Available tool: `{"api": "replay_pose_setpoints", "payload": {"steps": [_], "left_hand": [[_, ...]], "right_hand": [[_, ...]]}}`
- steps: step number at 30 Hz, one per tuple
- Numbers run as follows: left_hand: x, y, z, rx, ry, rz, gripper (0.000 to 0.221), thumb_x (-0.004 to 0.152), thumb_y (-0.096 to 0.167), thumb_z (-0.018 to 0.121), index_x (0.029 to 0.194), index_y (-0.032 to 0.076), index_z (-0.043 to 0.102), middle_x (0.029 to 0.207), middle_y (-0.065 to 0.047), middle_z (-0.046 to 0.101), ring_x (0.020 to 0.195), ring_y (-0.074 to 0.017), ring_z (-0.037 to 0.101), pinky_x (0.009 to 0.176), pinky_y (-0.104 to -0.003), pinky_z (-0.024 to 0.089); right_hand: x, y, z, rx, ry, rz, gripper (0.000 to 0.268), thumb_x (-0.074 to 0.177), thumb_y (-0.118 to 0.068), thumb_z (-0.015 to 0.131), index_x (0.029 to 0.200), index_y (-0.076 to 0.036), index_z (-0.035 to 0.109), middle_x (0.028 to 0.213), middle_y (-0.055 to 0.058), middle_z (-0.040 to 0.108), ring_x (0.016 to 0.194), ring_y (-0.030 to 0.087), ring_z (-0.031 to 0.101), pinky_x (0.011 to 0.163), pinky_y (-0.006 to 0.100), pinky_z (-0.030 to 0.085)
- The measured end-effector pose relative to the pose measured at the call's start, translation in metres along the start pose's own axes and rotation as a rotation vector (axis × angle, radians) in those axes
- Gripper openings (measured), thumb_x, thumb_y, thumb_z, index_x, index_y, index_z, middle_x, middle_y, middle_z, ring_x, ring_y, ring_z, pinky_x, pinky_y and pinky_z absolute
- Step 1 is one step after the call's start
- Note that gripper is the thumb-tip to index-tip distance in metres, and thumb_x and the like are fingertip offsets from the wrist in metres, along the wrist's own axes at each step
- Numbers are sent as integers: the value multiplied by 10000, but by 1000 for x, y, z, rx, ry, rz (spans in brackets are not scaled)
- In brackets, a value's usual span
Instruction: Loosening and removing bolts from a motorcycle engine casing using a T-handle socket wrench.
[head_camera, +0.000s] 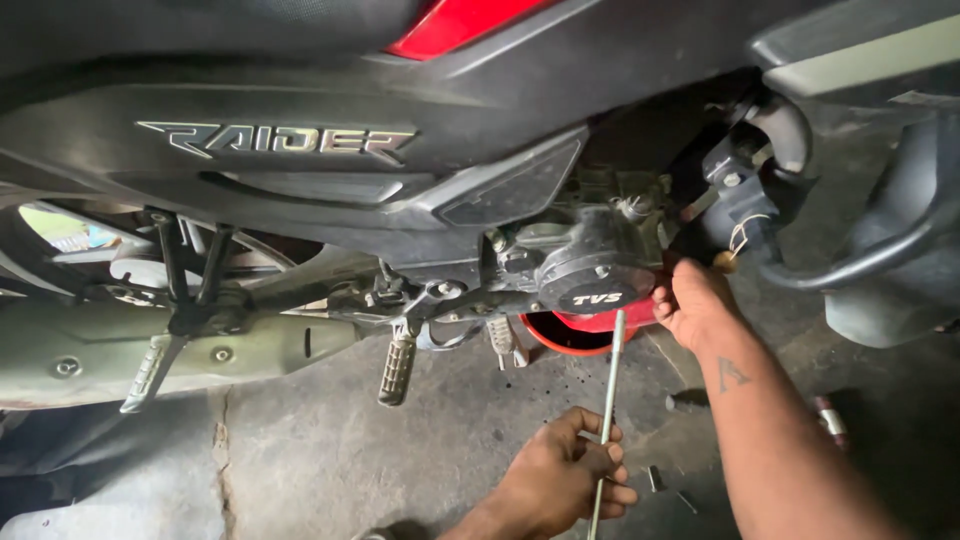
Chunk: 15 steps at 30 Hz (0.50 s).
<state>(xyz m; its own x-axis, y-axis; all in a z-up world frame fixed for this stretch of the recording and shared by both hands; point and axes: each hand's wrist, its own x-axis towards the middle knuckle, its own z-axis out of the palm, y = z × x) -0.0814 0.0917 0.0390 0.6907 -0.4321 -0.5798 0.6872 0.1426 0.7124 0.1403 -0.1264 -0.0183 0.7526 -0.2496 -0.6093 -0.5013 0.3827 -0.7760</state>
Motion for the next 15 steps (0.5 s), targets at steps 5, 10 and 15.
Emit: {"api": "replay_pose_setpoints", "payload": {"steps": [5, 10, 15], "left_hand": [[-5, 7, 7, 29, 20, 5, 211, 1028, 140, 608, 1217, 68, 549, 924, -68, 656, 786, -188, 730, 700, -326, 636], [-14, 17, 13, 35, 38, 0, 193, 1028, 129, 610, 1193, 47, 555, 901, -73, 672, 772, -190, 723, 684, -329, 619], [-37, 33, 20, 294, 30, -79, 161, 1043, 154, 570, 1184, 79, 590, 911, -46, 740, 844, -115, 726, 780, -273, 579]], "right_hand": [[3, 10, -14, 77, -40, -60, 150, 977, -251, 550, 892, -140, 604, 713, 20, 599, 490, 106, 461, 426, 253, 323], [-35, 107, -64, 126, -153, -499, 228, 964, -264, 526, 824, -84, 521, 687, 44, 537, 463, 155, 423, 427, 305, 318], [-57, 284, -145, 402, -748, 455, 683, 842, -406, 663, 1474, -172, 552, 1358, 74, 697, 1227, 204, 652, 1058, 415, 476]]}}
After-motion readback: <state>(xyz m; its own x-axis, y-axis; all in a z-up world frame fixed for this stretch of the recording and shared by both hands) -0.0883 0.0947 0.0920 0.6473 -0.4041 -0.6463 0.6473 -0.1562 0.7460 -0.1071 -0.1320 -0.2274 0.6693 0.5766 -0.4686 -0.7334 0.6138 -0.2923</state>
